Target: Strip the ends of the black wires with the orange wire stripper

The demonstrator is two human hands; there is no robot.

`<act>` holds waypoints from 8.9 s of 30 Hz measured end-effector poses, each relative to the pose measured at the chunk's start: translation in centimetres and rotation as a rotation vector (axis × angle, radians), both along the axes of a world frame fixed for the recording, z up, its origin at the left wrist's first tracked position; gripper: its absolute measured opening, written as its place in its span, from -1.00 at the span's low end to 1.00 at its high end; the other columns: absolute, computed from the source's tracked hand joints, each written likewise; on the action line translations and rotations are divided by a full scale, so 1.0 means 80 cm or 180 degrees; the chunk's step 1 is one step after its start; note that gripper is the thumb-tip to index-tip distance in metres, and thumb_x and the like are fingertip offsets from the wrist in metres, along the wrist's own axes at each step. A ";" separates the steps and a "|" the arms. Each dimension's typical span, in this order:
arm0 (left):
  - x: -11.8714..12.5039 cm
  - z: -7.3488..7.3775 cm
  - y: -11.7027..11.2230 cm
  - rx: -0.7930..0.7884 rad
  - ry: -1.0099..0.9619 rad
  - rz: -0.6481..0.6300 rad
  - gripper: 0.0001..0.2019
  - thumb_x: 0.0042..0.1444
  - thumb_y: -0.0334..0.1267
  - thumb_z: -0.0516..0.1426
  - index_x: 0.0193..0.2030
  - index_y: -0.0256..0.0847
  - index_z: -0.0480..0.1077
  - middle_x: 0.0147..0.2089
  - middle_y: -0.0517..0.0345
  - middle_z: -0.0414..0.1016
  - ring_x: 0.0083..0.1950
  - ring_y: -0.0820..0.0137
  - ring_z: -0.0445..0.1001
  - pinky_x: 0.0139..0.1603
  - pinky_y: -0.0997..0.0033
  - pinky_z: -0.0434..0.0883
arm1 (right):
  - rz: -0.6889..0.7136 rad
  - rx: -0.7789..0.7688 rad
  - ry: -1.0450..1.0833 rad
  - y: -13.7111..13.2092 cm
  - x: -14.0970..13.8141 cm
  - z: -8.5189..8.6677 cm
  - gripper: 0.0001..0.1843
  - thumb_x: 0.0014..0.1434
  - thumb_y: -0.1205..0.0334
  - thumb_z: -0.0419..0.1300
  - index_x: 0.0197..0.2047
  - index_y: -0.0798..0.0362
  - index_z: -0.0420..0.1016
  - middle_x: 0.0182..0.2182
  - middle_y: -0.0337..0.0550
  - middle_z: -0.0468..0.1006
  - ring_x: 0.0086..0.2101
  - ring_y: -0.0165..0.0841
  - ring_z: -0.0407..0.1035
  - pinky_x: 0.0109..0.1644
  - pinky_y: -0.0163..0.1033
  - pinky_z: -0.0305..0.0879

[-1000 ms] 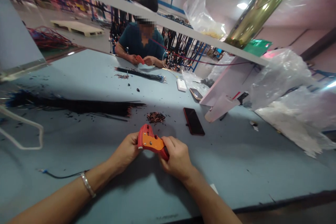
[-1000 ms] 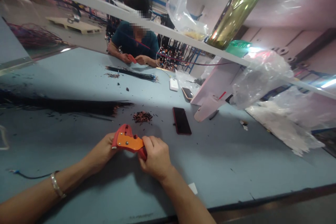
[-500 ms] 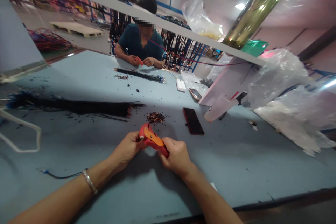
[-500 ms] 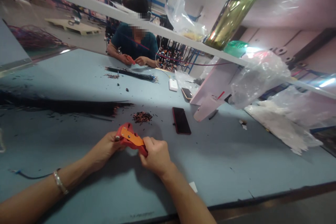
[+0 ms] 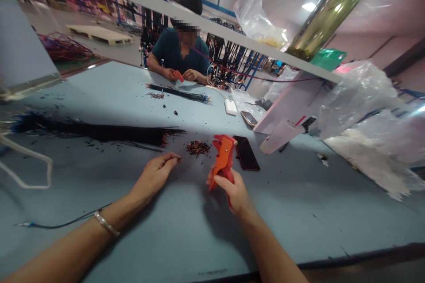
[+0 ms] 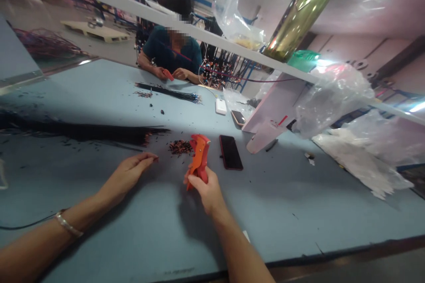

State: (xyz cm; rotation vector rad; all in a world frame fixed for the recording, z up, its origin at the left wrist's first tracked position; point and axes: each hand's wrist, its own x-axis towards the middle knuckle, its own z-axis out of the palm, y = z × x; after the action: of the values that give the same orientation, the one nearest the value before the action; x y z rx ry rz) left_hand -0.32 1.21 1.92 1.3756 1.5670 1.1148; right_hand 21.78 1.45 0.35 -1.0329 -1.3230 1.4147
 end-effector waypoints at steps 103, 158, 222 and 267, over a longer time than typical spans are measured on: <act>0.010 -0.003 -0.014 0.0797 0.0486 -0.0642 -0.79 0.19 -0.22 -0.01 -0.40 -0.24 0.33 -0.51 0.31 0.23 -0.46 0.50 0.21 -0.41 0.53 0.19 | 0.1215 -0.1118 0.0499 -0.040 -0.013 -0.015 -0.55 -0.04 -0.08 0.34 -0.42 0.14 0.33 -0.67 -0.28 0.39 -0.72 -0.49 0.27 -0.69 -0.43 0.19; 0.025 0.002 -0.017 0.0147 -0.0515 -0.0362 -0.79 0.07 -0.13 0.08 -0.47 -0.21 0.31 -0.55 0.32 0.19 -0.49 0.48 0.14 -0.46 0.52 0.16 | 0.1022 0.0177 -0.0312 -0.029 -0.001 0.008 -0.63 0.15 0.03 0.19 -0.07 0.10 0.34 -0.30 -0.13 0.47 -0.33 -0.31 0.38 -0.23 -0.20 0.33; 0.028 -0.004 -0.018 -0.0309 -0.1225 -0.1116 -0.81 -0.04 -0.17 0.19 -0.53 -0.25 0.38 -0.49 0.20 0.39 -0.39 0.40 0.32 -0.28 0.43 0.28 | 0.0032 0.2778 -0.3522 -0.015 -0.014 -0.008 -0.80 0.02 0.23 0.09 -0.26 0.08 0.38 -0.42 -0.11 0.53 -0.46 -0.31 0.37 -0.39 -0.26 0.12; -0.008 -0.016 0.008 0.0148 -0.0536 0.0404 -0.76 0.01 -0.03 0.19 -0.37 -0.19 0.44 -0.55 0.27 0.33 -0.45 0.41 0.30 -0.40 0.46 0.25 | 0.0259 -0.0568 0.0283 -0.001 0.021 0.013 -0.67 0.02 0.12 0.20 -0.16 0.12 0.39 -0.36 -0.08 0.51 -0.41 -0.26 0.46 -0.30 -0.16 0.40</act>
State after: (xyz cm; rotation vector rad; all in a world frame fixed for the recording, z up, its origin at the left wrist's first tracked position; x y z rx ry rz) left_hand -0.98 1.86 0.64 1.1920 1.5310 1.3159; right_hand 23.43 1.38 1.36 -1.0288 -1.2027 1.6451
